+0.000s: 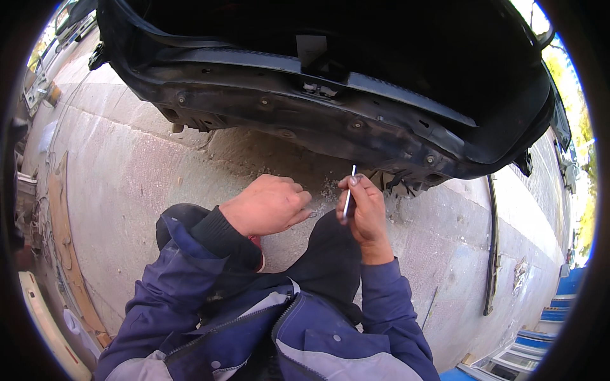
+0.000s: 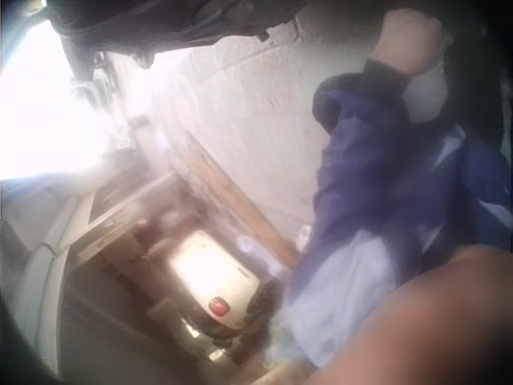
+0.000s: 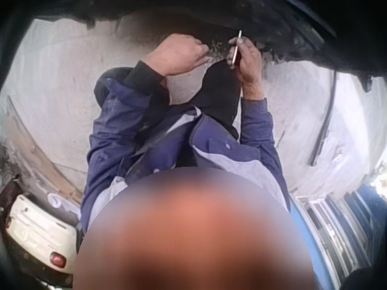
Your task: The person uses a hex key to loosen multiple fasteners along the lower edge of a car bumper. After removing the fasteners, the person detaches a long plastic trim piece and sets it aside.
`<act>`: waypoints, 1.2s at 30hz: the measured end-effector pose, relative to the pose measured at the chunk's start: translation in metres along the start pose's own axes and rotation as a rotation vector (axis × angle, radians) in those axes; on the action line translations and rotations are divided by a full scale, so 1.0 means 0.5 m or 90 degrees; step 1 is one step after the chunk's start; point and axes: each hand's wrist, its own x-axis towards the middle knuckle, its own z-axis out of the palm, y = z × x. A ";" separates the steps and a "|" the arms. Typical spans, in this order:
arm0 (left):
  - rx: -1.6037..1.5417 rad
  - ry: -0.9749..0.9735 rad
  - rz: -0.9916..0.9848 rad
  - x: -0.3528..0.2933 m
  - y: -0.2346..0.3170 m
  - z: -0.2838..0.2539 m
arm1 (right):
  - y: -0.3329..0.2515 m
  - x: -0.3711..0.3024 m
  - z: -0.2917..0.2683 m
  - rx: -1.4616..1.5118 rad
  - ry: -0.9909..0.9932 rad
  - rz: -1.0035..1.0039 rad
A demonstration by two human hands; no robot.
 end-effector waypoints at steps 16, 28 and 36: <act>0.150 -0.055 -0.001 0.025 -0.033 0.058 | -0.475 0.113 0.088 -0.547 0.149 -0.467; 0.105 -0.041 -0.053 0.033 -0.046 0.033 | -1.018 0.523 0.351 -1.163 0.246 -0.907; 0.120 0.038 -0.068 0.007 -0.053 0.019 | -1.123 0.662 0.309 -1.015 0.088 -0.683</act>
